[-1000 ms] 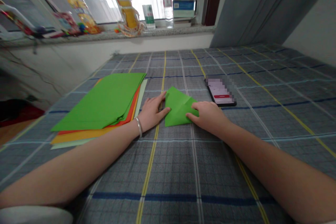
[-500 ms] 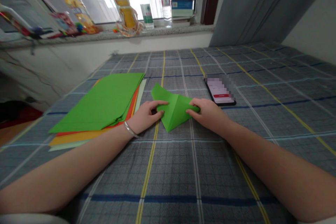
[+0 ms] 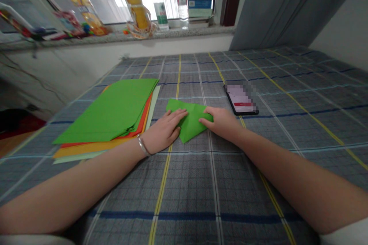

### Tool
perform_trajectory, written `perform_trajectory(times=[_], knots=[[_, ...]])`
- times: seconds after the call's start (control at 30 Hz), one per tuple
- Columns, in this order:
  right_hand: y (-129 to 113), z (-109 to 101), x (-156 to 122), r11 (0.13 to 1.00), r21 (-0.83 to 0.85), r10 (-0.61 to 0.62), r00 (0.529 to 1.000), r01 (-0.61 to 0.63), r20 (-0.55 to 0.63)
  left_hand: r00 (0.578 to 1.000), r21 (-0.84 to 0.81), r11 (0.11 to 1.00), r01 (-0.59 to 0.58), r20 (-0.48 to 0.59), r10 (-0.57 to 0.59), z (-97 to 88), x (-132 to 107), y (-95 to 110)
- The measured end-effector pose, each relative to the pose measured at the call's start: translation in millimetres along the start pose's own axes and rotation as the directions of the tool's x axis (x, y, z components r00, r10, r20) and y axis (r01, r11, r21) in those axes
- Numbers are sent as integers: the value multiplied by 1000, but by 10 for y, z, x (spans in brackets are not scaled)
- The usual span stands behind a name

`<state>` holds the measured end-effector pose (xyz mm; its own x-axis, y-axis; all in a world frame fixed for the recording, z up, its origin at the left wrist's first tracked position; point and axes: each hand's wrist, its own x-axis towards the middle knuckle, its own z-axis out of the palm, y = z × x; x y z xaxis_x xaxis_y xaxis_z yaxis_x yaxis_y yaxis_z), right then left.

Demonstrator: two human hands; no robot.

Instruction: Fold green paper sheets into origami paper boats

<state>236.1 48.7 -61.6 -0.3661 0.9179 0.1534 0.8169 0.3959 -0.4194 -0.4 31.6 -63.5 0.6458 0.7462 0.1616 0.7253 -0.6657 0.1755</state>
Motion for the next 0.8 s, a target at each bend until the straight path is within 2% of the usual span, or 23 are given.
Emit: perform_trajectory(times=[0.1, 0.4, 0.8], knots=[[-16, 25, -2, 998, -61, 9, 1000, -10, -9, 997, -34, 999, -22, 71, 24, 15, 19, -18], [-79, 28, -6, 981, -182, 63, 998, -62, -3, 998, 23, 1000, -15, 62, 14, 38, 2, 21], [-87, 51, -23, 969, -242, 39, 999, -42, -18, 996, 24, 999, -37, 77, 35, 25, 1, 4]])
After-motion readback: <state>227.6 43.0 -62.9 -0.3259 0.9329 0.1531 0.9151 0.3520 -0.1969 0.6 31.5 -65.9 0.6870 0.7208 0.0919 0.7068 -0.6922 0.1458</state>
